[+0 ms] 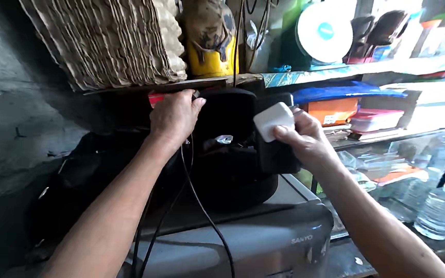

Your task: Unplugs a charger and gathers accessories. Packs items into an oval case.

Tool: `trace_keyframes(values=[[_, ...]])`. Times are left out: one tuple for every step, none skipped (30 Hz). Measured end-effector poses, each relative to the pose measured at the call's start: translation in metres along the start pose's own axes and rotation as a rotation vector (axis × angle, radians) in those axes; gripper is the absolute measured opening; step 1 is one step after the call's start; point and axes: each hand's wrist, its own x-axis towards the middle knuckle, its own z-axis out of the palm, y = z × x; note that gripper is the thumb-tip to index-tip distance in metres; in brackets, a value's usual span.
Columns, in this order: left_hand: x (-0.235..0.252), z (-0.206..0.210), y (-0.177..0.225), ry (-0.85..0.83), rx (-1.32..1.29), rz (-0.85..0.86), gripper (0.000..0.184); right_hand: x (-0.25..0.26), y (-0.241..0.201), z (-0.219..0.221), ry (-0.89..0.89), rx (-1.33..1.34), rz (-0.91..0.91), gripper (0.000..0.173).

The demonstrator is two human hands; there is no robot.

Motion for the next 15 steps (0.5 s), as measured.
trace_keyframes(values=[[0.011,-0.003,-0.001,-0.049,-0.05,-0.021,0.043,0.009,0.008,0.003,-0.005,-0.056,-0.07,0.011],[0.021,-0.004,-0.004,-0.093,-0.118,-0.035,0.04,0.017,0.014,0.005,-0.015,-0.116,-0.146,0.015],[0.028,-0.004,-0.007,-0.139,-0.202,-0.054,0.037,0.024,0.019,0.006,-0.016,-0.17,-0.214,0.02],[0.032,-0.004,-0.008,-0.178,-0.286,-0.088,0.034,0.029,0.023,0.006,-0.01,-0.217,-0.262,0.025],[0.034,-0.004,-0.008,-0.205,-0.361,-0.129,0.033,0.033,0.024,0.005,0.001,-0.235,-0.28,0.027],[0.035,-0.001,-0.009,-0.2,-0.399,-0.151,0.034,0.033,0.025,0.004,0.02,-0.224,-0.271,0.026],[0.034,0.003,-0.01,-0.188,-0.392,-0.158,0.036,0.03,0.024,0.003,0.051,-0.208,-0.236,0.023],[0.032,0.007,-0.011,-0.165,-0.359,-0.154,0.045,0.024,0.023,0.003,0.079,-0.201,-0.185,0.021],[0.03,0.012,-0.012,-0.118,-0.298,-0.133,0.052,0.018,0.022,0.002,0.101,-0.188,-0.132,0.02],[0.026,0.016,-0.012,-0.069,-0.243,-0.096,0.059,0.012,0.021,0.002,0.124,-0.149,-0.068,0.019],[0.021,0.022,-0.014,-0.004,-0.233,-0.03,0.062,0.006,0.02,0.004,0.158,-0.076,0.022,0.014],[0.016,0.03,-0.017,0.073,-0.252,0.069,0.064,0.002,0.015,0.006,0.203,0.03,0.131,0.008],[0.012,0.035,-0.02,0.123,-0.3,0.179,0.064,0.0,0.01,0.006,0.239,0.139,0.23,0.009],[0.009,0.04,-0.022,0.165,-0.361,0.292,0.062,-0.003,0.005,0.004,0.258,0.225,0.298,0.012],[0.005,0.042,-0.023,0.163,-0.405,0.387,0.06,-0.007,0.0,0.001,0.263,0.294,0.341,0.013]])
